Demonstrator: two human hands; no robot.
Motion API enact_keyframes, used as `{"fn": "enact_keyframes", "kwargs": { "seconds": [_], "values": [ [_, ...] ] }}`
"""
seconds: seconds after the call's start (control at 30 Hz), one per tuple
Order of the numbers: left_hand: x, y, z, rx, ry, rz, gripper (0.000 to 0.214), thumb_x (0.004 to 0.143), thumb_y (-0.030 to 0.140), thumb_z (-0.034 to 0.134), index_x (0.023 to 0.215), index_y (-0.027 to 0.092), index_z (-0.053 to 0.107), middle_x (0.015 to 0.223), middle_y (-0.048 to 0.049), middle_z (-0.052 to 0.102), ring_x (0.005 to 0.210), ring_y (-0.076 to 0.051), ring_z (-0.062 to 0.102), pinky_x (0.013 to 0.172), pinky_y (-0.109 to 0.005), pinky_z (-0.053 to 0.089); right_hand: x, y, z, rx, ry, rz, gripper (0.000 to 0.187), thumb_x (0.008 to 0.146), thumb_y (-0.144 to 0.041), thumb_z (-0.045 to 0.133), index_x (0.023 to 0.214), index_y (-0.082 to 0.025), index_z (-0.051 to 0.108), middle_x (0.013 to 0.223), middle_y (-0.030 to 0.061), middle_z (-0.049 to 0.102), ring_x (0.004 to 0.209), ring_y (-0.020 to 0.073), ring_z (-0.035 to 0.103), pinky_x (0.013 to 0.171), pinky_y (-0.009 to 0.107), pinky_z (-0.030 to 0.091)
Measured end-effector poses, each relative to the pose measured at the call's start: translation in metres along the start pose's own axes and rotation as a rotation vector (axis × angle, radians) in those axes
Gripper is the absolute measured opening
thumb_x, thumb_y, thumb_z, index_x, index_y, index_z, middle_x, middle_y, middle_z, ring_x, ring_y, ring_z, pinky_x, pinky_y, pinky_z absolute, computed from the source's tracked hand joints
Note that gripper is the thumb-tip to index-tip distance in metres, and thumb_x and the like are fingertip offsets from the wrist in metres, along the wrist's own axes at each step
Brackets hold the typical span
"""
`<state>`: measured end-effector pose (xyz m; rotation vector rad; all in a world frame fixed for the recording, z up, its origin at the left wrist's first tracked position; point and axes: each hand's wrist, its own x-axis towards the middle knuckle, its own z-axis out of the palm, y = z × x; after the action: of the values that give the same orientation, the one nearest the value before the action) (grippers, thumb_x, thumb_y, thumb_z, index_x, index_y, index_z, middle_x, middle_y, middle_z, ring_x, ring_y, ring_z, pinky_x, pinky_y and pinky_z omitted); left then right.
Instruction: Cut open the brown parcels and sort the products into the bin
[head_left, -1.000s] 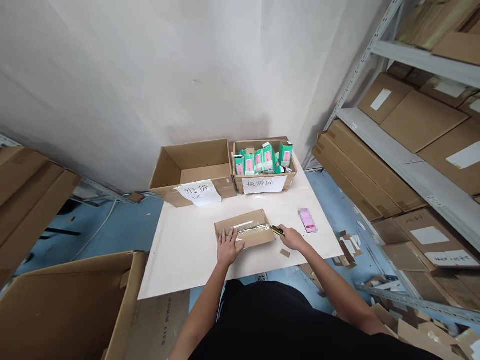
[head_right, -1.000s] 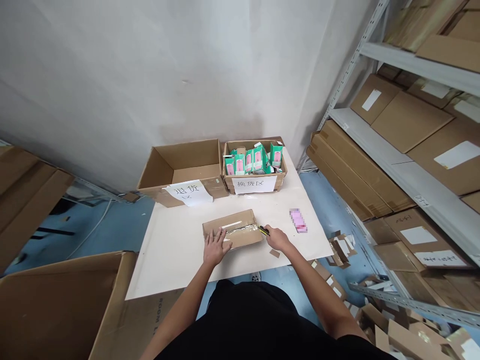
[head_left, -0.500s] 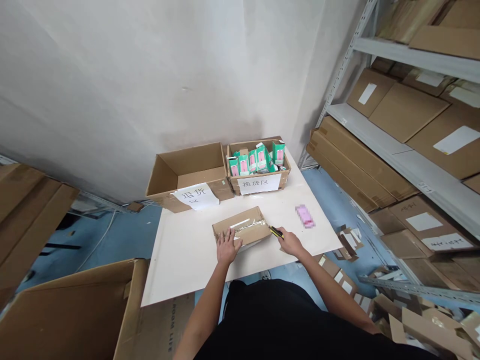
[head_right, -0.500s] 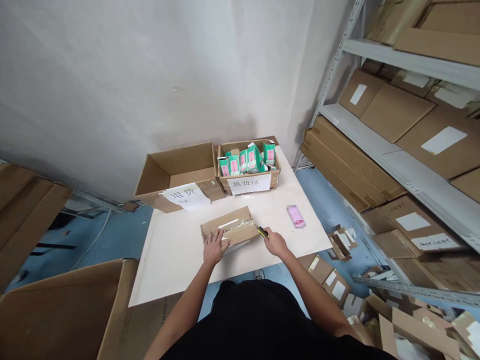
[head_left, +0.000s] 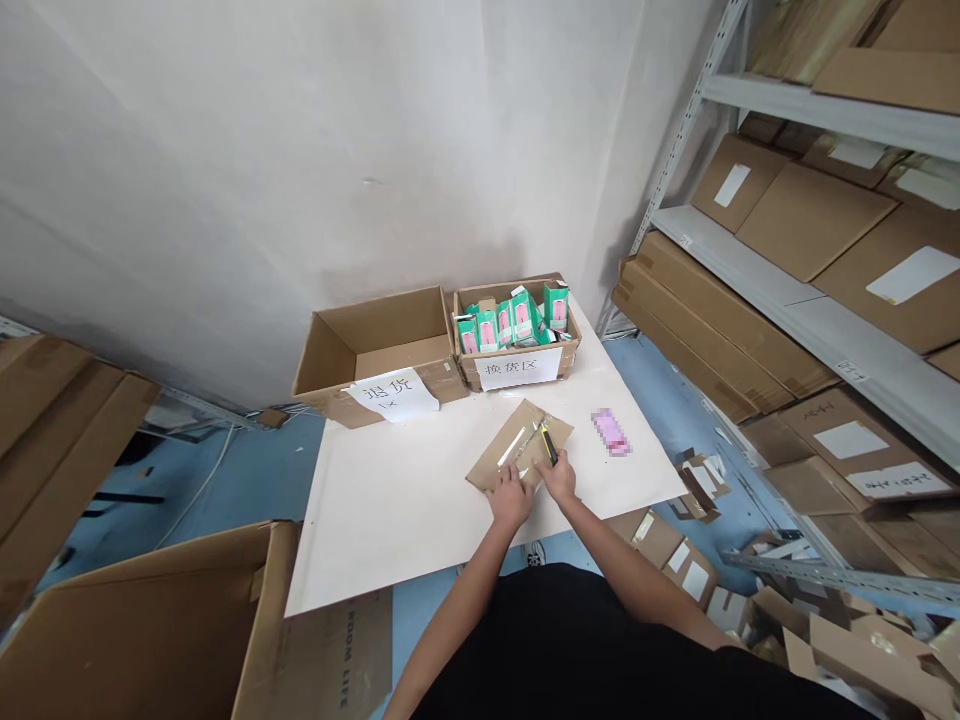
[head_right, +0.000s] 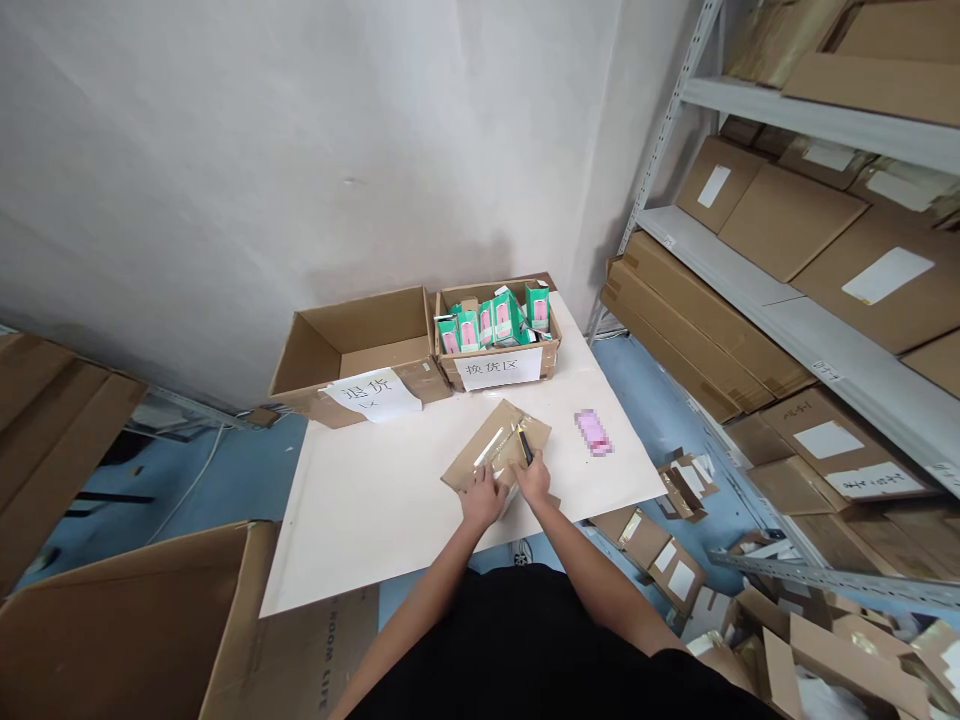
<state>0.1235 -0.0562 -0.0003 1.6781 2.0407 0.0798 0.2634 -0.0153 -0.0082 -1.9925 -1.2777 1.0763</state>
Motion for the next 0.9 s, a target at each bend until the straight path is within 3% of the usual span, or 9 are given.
{"fn": "enact_keyframes", "kwargs": {
  "seconds": [0.1, 0.2, 0.27, 0.37, 0.5, 0.6, 0.7, 0.77, 0.9],
  "values": [
    [0.015, -0.014, -0.027, 0.046, -0.04, 0.103, 0.054, 0.1, 0.043, 0.045, 0.145, 0.019, 0.063, 0.146, -0.0203, 0.064, 0.134, -0.04, 0.058, 0.11, -0.056, 0.045, 0.024, -0.008, -0.006, -0.16, 0.042, -0.025, 0.052, 0.079, -0.051, 0.076, 0.116, -0.026, 0.049, 0.113, 0.0067, 0.072, 0.105, 0.0281, 0.071, 0.081, 0.033, 0.051],
    [0.03, -0.043, -0.048, 0.051, 0.083, 0.118, 0.06, 0.101, 0.043, 0.043, 0.157, 0.021, 0.05, 0.162, -0.018, 0.049, 0.15, -0.039, 0.042, 0.115, -0.055, 0.042, 0.039, -0.013, -0.011, -0.212, -0.013, -0.04, 0.051, 0.077, -0.051, 0.076, 0.111, -0.027, 0.047, 0.106, 0.0025, 0.071, 0.097, 0.0272, 0.071, 0.077, 0.031, 0.049],
    [0.033, -0.059, -0.05, 0.024, 0.081, 0.113, 0.07, 0.101, 0.045, 0.042, 0.165, 0.019, 0.034, 0.172, -0.0169, 0.033, 0.156, -0.037, 0.034, 0.117, -0.053, 0.041, 0.042, -0.014, -0.011, -0.219, -0.044, -0.05, 0.047, 0.083, -0.053, 0.071, 0.112, -0.027, 0.046, 0.105, 0.0017, 0.071, 0.095, 0.0264, 0.071, 0.077, 0.031, 0.049],
    [0.026, -0.069, -0.037, -0.019, 0.021, 0.133, 0.076, 0.103, 0.047, 0.038, 0.168, 0.011, 0.025, 0.175, -0.0212, 0.023, 0.153, -0.037, 0.039, 0.116, -0.048, 0.042, 0.04, -0.014, -0.007, -0.224, 0.005, -0.065, 0.041, 0.09, -0.053, 0.063, 0.115, -0.026, 0.046, 0.116, 0.0067, 0.07, 0.104, 0.0266, 0.07, 0.081, 0.032, 0.049],
    [0.005, -0.052, -0.004, -0.031, -0.037, 0.076, 0.082, 0.103, 0.058, 0.034, 0.168, 0.009, 0.024, 0.171, -0.0299, 0.025, 0.134, -0.041, 0.061, 0.106, -0.049, 0.049, 0.044, -0.018, -0.008, -0.19, 0.049, -0.007, 0.038, 0.096, -0.05, 0.055, 0.12, -0.022, 0.047, 0.119, 0.0128, 0.07, 0.109, 0.0279, 0.07, 0.084, 0.032, 0.051],
    [-0.007, -0.038, 0.015, -0.044, -0.07, 0.062, 0.086, 0.101, 0.063, 0.035, 0.169, 0.012, 0.022, 0.175, -0.028, 0.009, 0.13, -0.041, 0.065, 0.101, -0.046, 0.052, 0.052, -0.024, -0.014, -0.137, -0.006, 0.059, 0.035, 0.099, -0.045, 0.049, 0.124, -0.021, 0.047, 0.113, 0.0117, 0.073, 0.103, 0.0269, 0.072, 0.084, 0.032, 0.052],
    [-0.009, -0.045, 0.015, -0.108, -0.08, 0.052, 0.087, 0.102, 0.065, 0.032, 0.17, 0.014, 0.02, 0.176, -0.0234, -0.002, 0.13, -0.039, 0.065, 0.099, -0.046, 0.054, 0.052, -0.033, -0.018, -0.019, -0.02, 0.075, 0.034, 0.098, -0.043, 0.047, 0.123, -0.022, 0.05, 0.114, 0.0121, 0.074, 0.104, 0.0266, 0.072, 0.086, 0.033, 0.053],
    [-0.005, -0.068, 0.002, -0.143, -0.052, 0.004, 0.088, 0.101, 0.069, 0.032, 0.169, 0.014, 0.025, 0.176, -0.0215, 0.004, 0.137, -0.039, 0.061, 0.102, -0.048, 0.053, 0.047, -0.04, -0.017, 0.161, -0.085, 0.044, 0.035, 0.097, -0.046, 0.045, 0.122, -0.023, 0.052, 0.112, 0.0111, 0.075, 0.103, 0.0251, 0.072, 0.084, 0.032, 0.054],
    [0.008, -0.136, -0.034, -0.202, 0.027, -0.148, 0.079, 0.102, 0.071, 0.028, 0.154, 0.019, 0.055, 0.165, -0.0173, 0.044, 0.152, -0.036, 0.045, 0.119, -0.049, 0.042, 0.032, -0.056, -0.001, 0.499, -0.345, -0.024, 0.038, 0.092, -0.052, 0.053, 0.114, -0.021, 0.059, 0.103, 0.012, 0.077, 0.1, 0.0251, 0.075, 0.079, 0.031, 0.057]
  ]
}}
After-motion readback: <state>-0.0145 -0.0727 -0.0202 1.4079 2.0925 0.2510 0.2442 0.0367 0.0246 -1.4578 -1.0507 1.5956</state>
